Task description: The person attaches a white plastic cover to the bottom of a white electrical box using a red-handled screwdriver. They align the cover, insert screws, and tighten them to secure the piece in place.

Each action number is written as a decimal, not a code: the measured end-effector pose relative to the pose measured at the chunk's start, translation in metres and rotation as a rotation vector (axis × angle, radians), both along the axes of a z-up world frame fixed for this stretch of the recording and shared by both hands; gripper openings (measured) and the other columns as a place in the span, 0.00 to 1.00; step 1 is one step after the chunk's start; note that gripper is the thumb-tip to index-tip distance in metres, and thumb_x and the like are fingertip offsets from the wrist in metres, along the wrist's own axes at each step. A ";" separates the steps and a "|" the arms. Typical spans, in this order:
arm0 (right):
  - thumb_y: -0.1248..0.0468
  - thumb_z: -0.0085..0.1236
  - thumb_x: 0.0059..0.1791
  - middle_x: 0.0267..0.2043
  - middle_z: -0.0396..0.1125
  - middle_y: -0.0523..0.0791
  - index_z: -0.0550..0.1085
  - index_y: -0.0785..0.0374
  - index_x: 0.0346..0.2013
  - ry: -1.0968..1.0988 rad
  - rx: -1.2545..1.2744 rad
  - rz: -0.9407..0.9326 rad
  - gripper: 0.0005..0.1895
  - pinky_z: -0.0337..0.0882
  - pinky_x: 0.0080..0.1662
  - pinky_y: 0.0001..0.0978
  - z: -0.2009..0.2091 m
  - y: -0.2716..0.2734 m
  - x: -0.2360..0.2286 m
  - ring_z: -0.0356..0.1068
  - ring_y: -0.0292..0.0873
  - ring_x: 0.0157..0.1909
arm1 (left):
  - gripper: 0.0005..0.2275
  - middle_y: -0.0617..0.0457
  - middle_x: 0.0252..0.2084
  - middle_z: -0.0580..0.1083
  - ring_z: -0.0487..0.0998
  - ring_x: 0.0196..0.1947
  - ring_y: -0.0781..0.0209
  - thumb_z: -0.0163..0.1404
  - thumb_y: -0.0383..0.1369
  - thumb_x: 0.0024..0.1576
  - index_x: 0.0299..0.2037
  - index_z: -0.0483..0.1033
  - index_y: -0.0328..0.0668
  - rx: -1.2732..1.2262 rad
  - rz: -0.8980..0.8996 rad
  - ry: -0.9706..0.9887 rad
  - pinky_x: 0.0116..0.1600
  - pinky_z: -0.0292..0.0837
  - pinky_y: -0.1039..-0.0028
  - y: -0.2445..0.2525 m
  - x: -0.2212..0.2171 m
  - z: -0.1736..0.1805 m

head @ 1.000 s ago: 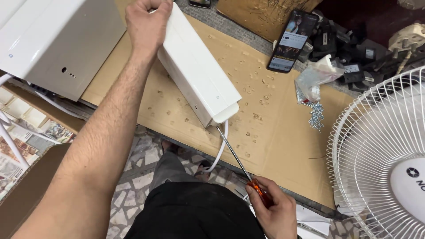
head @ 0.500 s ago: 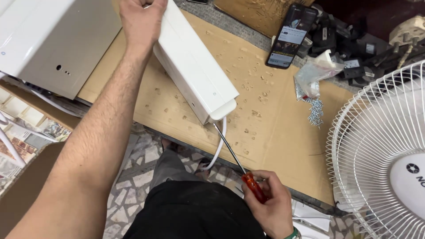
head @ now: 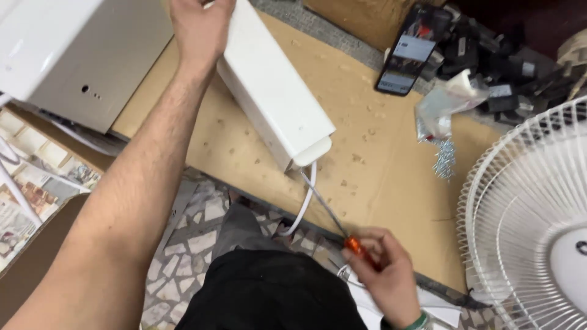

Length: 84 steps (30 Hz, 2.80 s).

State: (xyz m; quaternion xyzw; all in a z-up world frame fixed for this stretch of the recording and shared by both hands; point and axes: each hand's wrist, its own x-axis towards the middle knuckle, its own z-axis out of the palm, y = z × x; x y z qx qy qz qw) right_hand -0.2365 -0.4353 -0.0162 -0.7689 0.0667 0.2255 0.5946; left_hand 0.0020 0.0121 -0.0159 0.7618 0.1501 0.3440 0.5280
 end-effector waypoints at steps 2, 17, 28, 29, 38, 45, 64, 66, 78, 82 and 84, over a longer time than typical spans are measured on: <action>0.66 0.68 0.43 0.34 0.77 0.47 0.77 0.63 0.47 -0.397 -0.266 0.103 0.18 0.73 0.36 0.30 0.003 0.009 -0.002 0.74 0.37 0.33 | 0.14 0.51 0.35 0.83 0.83 0.35 0.62 0.57 0.40 0.60 0.39 0.82 0.31 0.084 0.006 -0.064 0.43 0.78 0.68 -0.007 -0.002 0.013; 0.65 0.64 0.50 0.31 0.75 0.46 0.77 0.69 0.48 0.293 0.226 0.086 0.14 0.65 0.32 0.27 -0.075 -0.027 0.020 0.70 0.36 0.30 | 0.12 0.54 0.31 0.79 0.76 0.30 0.68 0.60 0.38 0.61 0.37 0.82 0.33 -0.002 0.049 0.096 0.38 0.74 0.73 -0.017 -0.010 0.024; 0.61 0.74 0.43 0.34 0.81 0.45 0.80 0.58 0.44 -0.402 -0.235 0.131 0.17 0.77 0.46 0.31 -0.089 -0.023 0.016 0.80 0.37 0.39 | 0.13 0.50 0.31 0.79 0.77 0.29 0.66 0.60 0.38 0.62 0.38 0.82 0.32 0.031 0.059 0.135 0.38 0.73 0.71 -0.013 -0.006 0.025; 0.65 0.73 0.45 0.31 0.81 0.46 0.80 0.62 0.43 -0.117 -0.038 0.100 0.14 0.79 0.42 0.29 -0.102 -0.028 0.014 0.81 0.36 0.35 | 0.14 0.49 0.31 0.79 0.77 0.30 0.64 0.60 0.39 0.63 0.38 0.83 0.32 0.124 0.089 0.166 0.40 0.74 0.70 -0.010 -0.009 0.021; 0.64 0.55 0.52 0.18 0.65 0.41 0.74 0.65 0.44 0.350 0.281 0.141 0.09 0.49 0.16 0.26 -0.022 -0.009 0.028 0.53 0.32 0.11 | 0.11 0.50 0.31 0.81 0.81 0.33 0.65 0.62 0.34 0.60 0.35 0.84 0.30 0.284 0.070 -0.189 0.44 0.77 0.68 0.010 0.016 -0.012; 0.65 0.58 0.53 0.21 0.63 0.39 0.75 0.66 0.42 0.205 0.139 0.095 0.07 0.55 0.24 0.23 -0.030 -0.004 0.006 0.56 0.29 0.20 | 0.12 0.54 0.29 0.80 0.78 0.29 0.68 0.59 0.37 0.59 0.33 0.83 0.34 0.062 0.057 0.033 0.38 0.76 0.72 -0.012 -0.004 0.020; 0.59 0.52 0.56 0.23 0.64 0.43 0.71 0.66 0.41 0.335 0.330 0.201 0.11 0.52 0.19 0.25 -0.026 -0.026 -0.005 0.53 0.32 0.15 | 0.12 0.52 0.28 0.80 0.78 0.29 0.66 0.59 0.37 0.59 0.32 0.83 0.34 0.098 0.059 0.023 0.38 0.75 0.71 -0.011 -0.007 0.016; 0.61 0.54 0.56 0.24 0.65 0.42 0.72 0.68 0.41 0.219 0.263 0.233 0.11 0.57 0.23 0.24 -0.062 -0.060 -0.010 0.57 0.32 0.19 | 0.12 0.50 0.28 0.80 0.77 0.29 0.66 0.59 0.37 0.59 0.33 0.83 0.33 0.108 0.065 0.015 0.38 0.74 0.71 -0.012 -0.005 0.018; 0.57 0.61 0.49 0.47 0.72 0.50 0.71 0.63 0.54 -0.977 -0.937 -0.207 0.22 0.73 0.48 0.42 0.005 0.032 0.054 0.72 0.50 0.46 | 0.10 0.45 0.34 0.81 0.81 0.37 0.60 0.57 0.32 0.62 0.37 0.81 0.29 0.162 -0.138 -0.109 0.47 0.75 0.66 -0.003 -0.011 0.012; 0.55 0.59 0.50 0.48 0.75 0.48 0.70 0.66 0.58 -0.231 0.084 -0.255 0.26 0.78 0.47 0.34 0.020 0.115 0.062 0.77 0.42 0.47 | 0.07 0.43 0.38 0.80 0.81 0.39 0.55 0.54 0.28 0.64 0.41 0.79 0.29 0.277 -0.224 -0.087 0.46 0.75 0.65 -0.002 -0.025 0.026; 0.54 0.58 0.51 0.49 0.76 0.49 0.69 0.69 0.59 -0.110 0.243 -0.264 0.27 0.78 0.48 0.34 0.027 0.138 0.068 0.77 0.42 0.47 | 0.05 0.42 0.39 0.80 0.81 0.40 0.54 0.55 0.26 0.64 0.43 0.80 0.29 0.346 -0.226 -0.141 0.46 0.75 0.64 -0.001 -0.021 0.031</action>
